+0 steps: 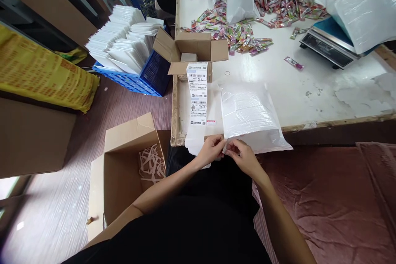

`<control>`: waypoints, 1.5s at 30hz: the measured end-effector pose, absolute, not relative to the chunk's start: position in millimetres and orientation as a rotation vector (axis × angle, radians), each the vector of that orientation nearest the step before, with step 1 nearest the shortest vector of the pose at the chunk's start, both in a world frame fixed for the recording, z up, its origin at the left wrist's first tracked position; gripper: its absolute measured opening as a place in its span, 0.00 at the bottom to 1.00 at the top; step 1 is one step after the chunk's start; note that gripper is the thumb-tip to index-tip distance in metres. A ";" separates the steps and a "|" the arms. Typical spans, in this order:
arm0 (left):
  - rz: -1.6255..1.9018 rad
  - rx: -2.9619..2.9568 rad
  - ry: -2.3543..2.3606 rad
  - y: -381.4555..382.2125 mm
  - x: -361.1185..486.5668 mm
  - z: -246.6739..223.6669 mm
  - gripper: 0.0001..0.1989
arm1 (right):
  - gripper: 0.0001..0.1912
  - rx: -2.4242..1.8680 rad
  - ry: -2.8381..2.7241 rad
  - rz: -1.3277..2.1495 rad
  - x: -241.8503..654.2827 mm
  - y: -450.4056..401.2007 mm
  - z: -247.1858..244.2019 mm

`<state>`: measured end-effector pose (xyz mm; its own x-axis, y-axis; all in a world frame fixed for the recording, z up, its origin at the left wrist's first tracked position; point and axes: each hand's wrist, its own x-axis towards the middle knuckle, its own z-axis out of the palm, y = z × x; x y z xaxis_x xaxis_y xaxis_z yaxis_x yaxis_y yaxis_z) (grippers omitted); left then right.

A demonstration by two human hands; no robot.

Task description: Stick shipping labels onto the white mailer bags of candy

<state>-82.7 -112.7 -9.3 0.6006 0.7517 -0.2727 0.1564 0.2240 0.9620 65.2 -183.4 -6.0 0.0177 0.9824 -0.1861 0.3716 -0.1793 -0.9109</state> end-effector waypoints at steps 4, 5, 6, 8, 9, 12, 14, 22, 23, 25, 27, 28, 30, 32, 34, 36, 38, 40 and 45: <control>0.468 1.295 0.886 -113.3 -85.4 -9.6 0.15 | 0.12 -1.598 -1.404 0.981 68.9 -189.4 0.0; 0.465 1.287 0.892 -112.6 -86.5 -9.7 0.14 | 0.11 -1.566 -1.357 0.937 73.0 -196.0 4.9; 0.463 1.278 0.903 -111.6 -87.9 -9.9 0.14 | 0.11 -1.527 -1.266 0.893 79.8 -205.4 10.5; 0.451 1.261 0.926 -108.2 -91.5 -10.7 0.12 | 0.13 -1.444 -1.008 0.846 102.5 -232.2 20.1; 0.434 1.253 0.931 -106.2 -93.7 -11.1 0.12 | 0.15 -1.426 -0.855 0.806 118.1 -249.1 22.4; 0.355 1.273 0.924 -99.6 -101.7 -10.6 0.12 | 0.18 -1.596 -0.560 0.719 170.2 -305.7 11.6; 0.311 1.344 0.923 -95.8 -108.3 -6.6 0.12 | 0.20 -1.899 -0.418 0.603 198.1 -340.1 -9.5; 0.514 2.173 0.749 -67.8 -114.7 25.5 0.16 | 0.30 -2.611 -1.060 0.295 224.6 -331.7 -61.8; 0.495 2.279 0.618 -62.0 -109.4 26.4 0.22 | 0.32 -2.532 -1.204 0.181 226.0 -312.9 -58.6; 0.387 2.409 0.361 -50.8 -98.0 24.8 0.28 | 0.35 -2.302 -1.517 0.011 229.2 -273.1 -48.2; 0.278 2.414 0.197 -41.9 -91.0 19.6 0.27 | 0.30 -2.086 -1.798 -0.032 231.0 -239.4 -35.6; 0.249 2.381 0.158 -38.9 -90.6 15.8 0.24 | 0.26 -2.001 -1.910 0.001 230.8 -227.3 -29.7; 0.265 2.288 0.149 -36.0 -96.1 6.2 0.18 | 0.20 -1.874 -2.034 0.114 227.8 -213.7 -21.3; 0.366 2.184 0.240 -37.5 -105.7 -4.9 0.12 | 0.17 -1.794 -2.000 0.213 222.0 -211.2 -20.0; 0.506 2.056 0.474 -41.5 -112.7 -14.8 0.14 | 0.16 -1.803 -1.779 0.252 214.2 -212.9 -25.3; 0.588 1.880 0.787 -44.8 -112.8 -21.0 0.21 | 0.18 -1.914 -1.437 0.290 206.3 -212.9 -34.2; 0.569 1.704 1.004 -44.2 -106.9 -23.0 0.25 | 0.22 -2.021 -1.076 0.441 200.4 -209.2 -42.2; 0.508 1.602 1.083 -39.3 -98.9 -21.8 0.23 | 0.24 -2.023 -0.785 0.688 197.8 -203.8 -46.1; 0.376 1.324 1.166 -22.5 -85.5 -11.9 0.17 | 0.31 -1.940 -0.478 1.081 190.1 -202.9 -37.1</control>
